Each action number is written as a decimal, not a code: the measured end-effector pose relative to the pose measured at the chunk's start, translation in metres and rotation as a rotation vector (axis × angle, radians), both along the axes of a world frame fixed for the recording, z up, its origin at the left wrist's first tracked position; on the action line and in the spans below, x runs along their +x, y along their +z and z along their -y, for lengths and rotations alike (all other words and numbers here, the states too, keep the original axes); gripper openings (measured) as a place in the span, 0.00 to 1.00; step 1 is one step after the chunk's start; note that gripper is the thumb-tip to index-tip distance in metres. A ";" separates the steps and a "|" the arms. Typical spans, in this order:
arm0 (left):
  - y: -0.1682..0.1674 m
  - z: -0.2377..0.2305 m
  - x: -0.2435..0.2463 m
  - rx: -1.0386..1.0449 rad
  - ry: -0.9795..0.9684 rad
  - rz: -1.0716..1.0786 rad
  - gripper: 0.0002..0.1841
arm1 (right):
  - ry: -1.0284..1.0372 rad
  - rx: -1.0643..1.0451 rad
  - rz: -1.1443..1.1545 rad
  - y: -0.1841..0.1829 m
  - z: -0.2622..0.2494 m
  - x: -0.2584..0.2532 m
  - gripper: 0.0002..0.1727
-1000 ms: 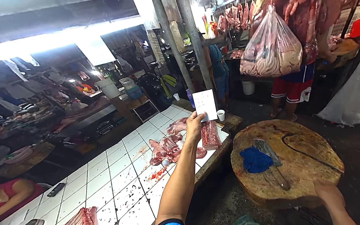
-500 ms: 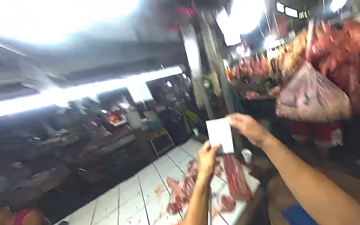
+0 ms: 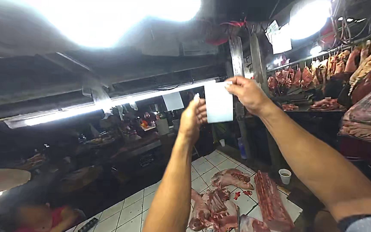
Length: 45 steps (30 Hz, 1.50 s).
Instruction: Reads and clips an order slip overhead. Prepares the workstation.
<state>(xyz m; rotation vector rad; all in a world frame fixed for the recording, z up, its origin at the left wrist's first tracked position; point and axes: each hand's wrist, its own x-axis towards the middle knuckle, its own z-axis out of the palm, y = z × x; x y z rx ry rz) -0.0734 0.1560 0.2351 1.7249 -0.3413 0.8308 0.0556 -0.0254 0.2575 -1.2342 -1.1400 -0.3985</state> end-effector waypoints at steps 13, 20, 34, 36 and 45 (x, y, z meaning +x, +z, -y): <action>0.132 0.024 0.092 0.071 0.001 0.052 0.24 | 0.129 0.096 0.093 0.101 -0.022 0.089 0.11; 0.129 0.019 0.114 0.044 0.226 0.131 0.13 | 0.102 0.034 0.121 0.103 -0.039 0.106 0.11; 0.218 0.020 0.129 0.322 0.492 0.208 0.15 | 0.141 0.221 0.076 0.176 -0.049 0.116 0.09; 0.228 0.024 0.139 0.352 0.521 0.213 0.15 | 0.114 0.235 0.050 0.182 -0.046 0.121 0.09; 0.240 0.037 0.144 0.362 0.708 0.245 0.08 | 0.109 0.256 0.046 0.201 -0.048 0.119 0.10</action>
